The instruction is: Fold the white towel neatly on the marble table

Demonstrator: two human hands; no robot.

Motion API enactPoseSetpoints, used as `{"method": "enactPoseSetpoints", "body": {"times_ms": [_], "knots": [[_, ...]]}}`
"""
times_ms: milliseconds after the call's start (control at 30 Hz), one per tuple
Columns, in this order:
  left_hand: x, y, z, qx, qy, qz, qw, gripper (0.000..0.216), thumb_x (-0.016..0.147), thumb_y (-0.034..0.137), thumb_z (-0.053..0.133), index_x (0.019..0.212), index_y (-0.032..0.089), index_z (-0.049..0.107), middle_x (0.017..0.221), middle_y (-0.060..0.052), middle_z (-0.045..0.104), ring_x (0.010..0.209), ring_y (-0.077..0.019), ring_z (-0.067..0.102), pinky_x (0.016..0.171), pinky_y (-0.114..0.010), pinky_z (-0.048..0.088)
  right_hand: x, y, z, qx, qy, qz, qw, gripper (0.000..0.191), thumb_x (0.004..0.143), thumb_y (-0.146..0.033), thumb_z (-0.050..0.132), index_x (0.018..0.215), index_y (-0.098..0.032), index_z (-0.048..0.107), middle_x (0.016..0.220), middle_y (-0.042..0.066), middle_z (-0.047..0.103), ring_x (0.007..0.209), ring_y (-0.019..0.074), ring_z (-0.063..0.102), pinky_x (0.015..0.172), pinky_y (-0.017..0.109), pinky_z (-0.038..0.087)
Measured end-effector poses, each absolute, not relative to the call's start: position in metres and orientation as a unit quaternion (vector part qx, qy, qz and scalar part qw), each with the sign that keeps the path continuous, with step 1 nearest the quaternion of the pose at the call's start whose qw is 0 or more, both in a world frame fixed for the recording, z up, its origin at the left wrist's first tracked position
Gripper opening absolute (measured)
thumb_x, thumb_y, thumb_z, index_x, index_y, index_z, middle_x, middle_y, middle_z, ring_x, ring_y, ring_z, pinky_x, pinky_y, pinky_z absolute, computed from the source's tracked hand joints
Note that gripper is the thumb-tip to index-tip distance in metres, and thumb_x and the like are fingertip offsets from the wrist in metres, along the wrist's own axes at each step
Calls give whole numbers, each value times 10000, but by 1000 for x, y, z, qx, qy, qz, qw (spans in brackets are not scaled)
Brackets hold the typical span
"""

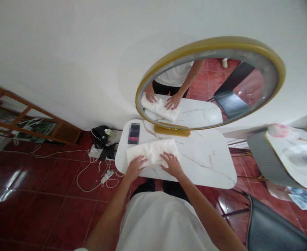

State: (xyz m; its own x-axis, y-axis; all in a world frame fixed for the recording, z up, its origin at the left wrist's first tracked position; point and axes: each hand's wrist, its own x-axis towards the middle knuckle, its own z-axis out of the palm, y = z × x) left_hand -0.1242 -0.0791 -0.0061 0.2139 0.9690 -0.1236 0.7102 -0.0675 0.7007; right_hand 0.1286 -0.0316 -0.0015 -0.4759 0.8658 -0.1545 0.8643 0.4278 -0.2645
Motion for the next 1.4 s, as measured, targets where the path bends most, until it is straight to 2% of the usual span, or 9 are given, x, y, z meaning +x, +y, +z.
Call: {"method": "enactPoseSetpoints", "body": {"times_ms": [133,333,667,833,967,1067,1233,1333,1400], "knots": [[-156,-86,-13,740,572,157,319,584,756,16,412,1261,291,512,1383,1,431,1287,-184,351,1082,-396,278,148,-36,-4,-508,-846,161,2,450,864,-329,466,1311,-289,439,1315,44,477,1150,241,423,938,372,373],[-187,-98,-16,755,568,149,291,685,696,-30,345,1277,301,493,1392,32,425,1285,-162,363,1090,-380,283,172,-44,-1,-504,-848,162,-15,343,887,-206,374,1172,-242,563,1150,56,593,1011,195,523,832,315,417],[-164,-110,-7,756,584,141,259,487,804,238,538,1285,293,479,1335,-34,490,1249,-226,400,1057,-409,288,155,-53,5,-490,-858,152,-17,439,835,-381,504,1257,-261,487,1279,82,513,1159,256,434,959,402,303],[-164,-95,-9,710,604,189,309,297,842,271,481,1108,249,610,1175,-52,601,1138,-217,493,1010,-382,334,144,-46,4,-483,-860,165,-19,350,863,-253,428,1193,-209,535,1187,119,559,1088,248,483,915,386,332],[-167,-76,8,596,638,258,414,238,772,408,577,918,246,673,982,-62,671,983,-236,572,968,-344,362,144,-30,11,-484,-854,189,-4,270,840,-209,436,1056,-193,596,1025,96,616,1006,225,527,894,359,349],[-168,-60,27,535,640,277,477,245,719,471,618,801,247,672,891,-44,688,920,-237,590,923,-307,385,146,-10,18,-490,-844,217,15,237,819,-217,458,1006,-191,602,998,66,630,979,200,545,868,321,374],[-170,-39,46,557,615,269,489,354,799,497,491,774,187,661,785,-11,678,806,-208,582,823,-287,424,154,27,34,-474,-837,272,29,245,862,-246,411,981,-223,623,964,11,660,866,142,590,771,257,418],[-169,-33,45,546,617,282,492,374,793,494,492,743,170,670,765,-14,676,781,-209,578,793,-285,429,152,36,46,-464,-839,283,29,260,885,-348,415,1001,-250,626,957,3,654,822,136,592,753,266,419],[-167,-32,43,540,613,284,501,373,788,490,499,744,165,677,778,-19,680,790,-212,581,795,-286,428,143,33,51,-462,-843,274,33,330,857,-467,462,1075,-261,600,1032,24,630,907,165,576,804,305,404]]}}
